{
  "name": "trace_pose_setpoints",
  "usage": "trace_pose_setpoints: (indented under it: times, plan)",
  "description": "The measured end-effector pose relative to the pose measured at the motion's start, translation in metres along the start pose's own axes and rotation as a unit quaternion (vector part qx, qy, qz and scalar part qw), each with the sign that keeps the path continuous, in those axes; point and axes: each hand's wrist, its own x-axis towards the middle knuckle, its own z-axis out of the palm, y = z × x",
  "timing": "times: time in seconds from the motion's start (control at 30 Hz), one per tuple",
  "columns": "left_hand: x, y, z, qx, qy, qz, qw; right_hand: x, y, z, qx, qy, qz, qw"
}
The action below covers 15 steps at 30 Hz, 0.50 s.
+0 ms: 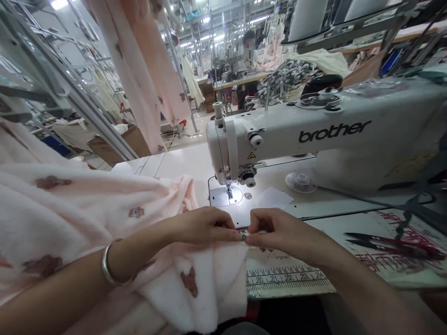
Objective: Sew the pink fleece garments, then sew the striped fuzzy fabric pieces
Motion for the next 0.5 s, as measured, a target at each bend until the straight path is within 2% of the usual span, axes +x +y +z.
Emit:
trace_pose_setpoints:
  times: [0.13, 0.33, 0.43, 0.5]
  plan:
    - [-0.008, 0.004, 0.0, -0.035, 0.027, -0.032, 0.999, 0.0, -0.007, 0.0, -0.036, 0.008, -0.001, 0.999]
    - [-0.021, 0.032, 0.021, -0.08, 0.157, 0.004, 0.984, -0.034, -0.026, -0.008, -0.123, 0.058, -0.019, 0.991]
    - [-0.016, 0.039, 0.033, -0.069, 0.198, 0.018, 0.978, -0.047, -0.026, -0.013, -0.151, 0.05, -0.003, 0.987]
    - [-0.005, 0.033, 0.037, -0.055, 0.216, 0.019, 0.975, -0.042, -0.018, -0.016, -0.145, 0.026, 0.031, 0.989]
